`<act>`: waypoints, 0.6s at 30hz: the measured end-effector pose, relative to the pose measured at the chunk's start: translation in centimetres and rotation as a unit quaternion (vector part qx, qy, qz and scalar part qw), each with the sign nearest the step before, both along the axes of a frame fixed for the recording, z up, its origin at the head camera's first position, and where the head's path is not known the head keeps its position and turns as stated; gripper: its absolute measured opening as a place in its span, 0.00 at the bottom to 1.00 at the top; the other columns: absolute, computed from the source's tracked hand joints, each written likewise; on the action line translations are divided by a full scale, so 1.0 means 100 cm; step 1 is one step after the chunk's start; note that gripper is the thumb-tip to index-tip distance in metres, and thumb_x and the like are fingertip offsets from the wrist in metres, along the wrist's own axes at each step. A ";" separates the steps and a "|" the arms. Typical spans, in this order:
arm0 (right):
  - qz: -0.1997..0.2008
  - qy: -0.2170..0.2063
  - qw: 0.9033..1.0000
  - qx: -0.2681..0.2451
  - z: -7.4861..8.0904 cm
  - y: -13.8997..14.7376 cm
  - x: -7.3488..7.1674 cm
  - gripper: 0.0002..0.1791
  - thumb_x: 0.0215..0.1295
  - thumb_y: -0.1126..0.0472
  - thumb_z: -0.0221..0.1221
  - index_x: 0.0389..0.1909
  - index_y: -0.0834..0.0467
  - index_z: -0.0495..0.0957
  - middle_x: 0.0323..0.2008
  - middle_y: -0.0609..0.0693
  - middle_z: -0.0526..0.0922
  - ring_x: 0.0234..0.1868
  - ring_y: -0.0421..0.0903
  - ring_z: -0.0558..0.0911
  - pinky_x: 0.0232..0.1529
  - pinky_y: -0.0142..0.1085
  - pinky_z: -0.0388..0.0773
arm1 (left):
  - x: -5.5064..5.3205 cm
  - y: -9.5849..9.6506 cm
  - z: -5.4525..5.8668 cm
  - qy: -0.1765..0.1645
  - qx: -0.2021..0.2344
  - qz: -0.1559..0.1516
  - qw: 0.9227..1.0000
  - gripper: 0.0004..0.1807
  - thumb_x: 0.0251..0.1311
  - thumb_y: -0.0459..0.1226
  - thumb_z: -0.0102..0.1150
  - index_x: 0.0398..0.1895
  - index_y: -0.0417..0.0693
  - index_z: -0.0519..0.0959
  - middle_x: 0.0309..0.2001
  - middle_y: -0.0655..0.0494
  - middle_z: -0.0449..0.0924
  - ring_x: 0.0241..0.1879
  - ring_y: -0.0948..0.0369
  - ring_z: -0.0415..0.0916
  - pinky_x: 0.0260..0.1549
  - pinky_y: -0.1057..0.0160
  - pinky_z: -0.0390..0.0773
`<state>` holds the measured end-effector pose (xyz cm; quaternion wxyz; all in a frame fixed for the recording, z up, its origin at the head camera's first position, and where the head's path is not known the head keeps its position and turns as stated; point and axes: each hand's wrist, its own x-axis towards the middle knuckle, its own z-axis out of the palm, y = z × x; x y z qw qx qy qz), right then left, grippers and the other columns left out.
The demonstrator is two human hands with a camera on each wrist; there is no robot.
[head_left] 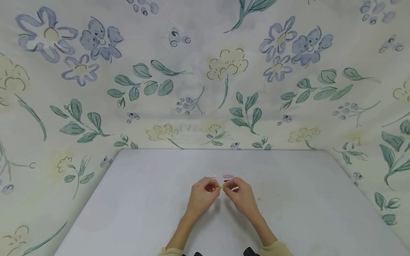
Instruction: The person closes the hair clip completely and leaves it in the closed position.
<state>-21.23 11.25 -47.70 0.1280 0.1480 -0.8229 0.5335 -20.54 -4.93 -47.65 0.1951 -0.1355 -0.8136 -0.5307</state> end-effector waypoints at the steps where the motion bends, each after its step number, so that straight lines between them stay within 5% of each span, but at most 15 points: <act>1: -0.001 -0.001 1.000 -0.004 -0.001 0.000 0.000 0.05 0.57 0.70 0.66 0.31 0.58 0.82 0.30 0.47 0.83 0.33 0.42 0.81 0.35 0.31 0.79 | 0.000 0.001 -0.001 0.000 -0.003 0.002 1.000 0.03 0.49 0.29 0.64 0.27 0.44 0.81 0.27 0.59 0.78 0.28 0.61 0.75 0.30 0.68 0.76; 18: -0.014 0.024 0.999 -0.039 -0.003 -0.006 0.004 0.07 0.55 0.72 0.66 0.30 0.58 0.83 0.28 0.47 0.83 0.29 0.39 0.79 0.32 0.30 0.77 | 0.001 0.000 -0.005 0.012 -0.018 0.019 1.000 0.05 0.50 0.29 0.65 0.29 0.45 0.81 0.28 0.59 0.78 0.27 0.57 0.74 0.28 0.69 0.72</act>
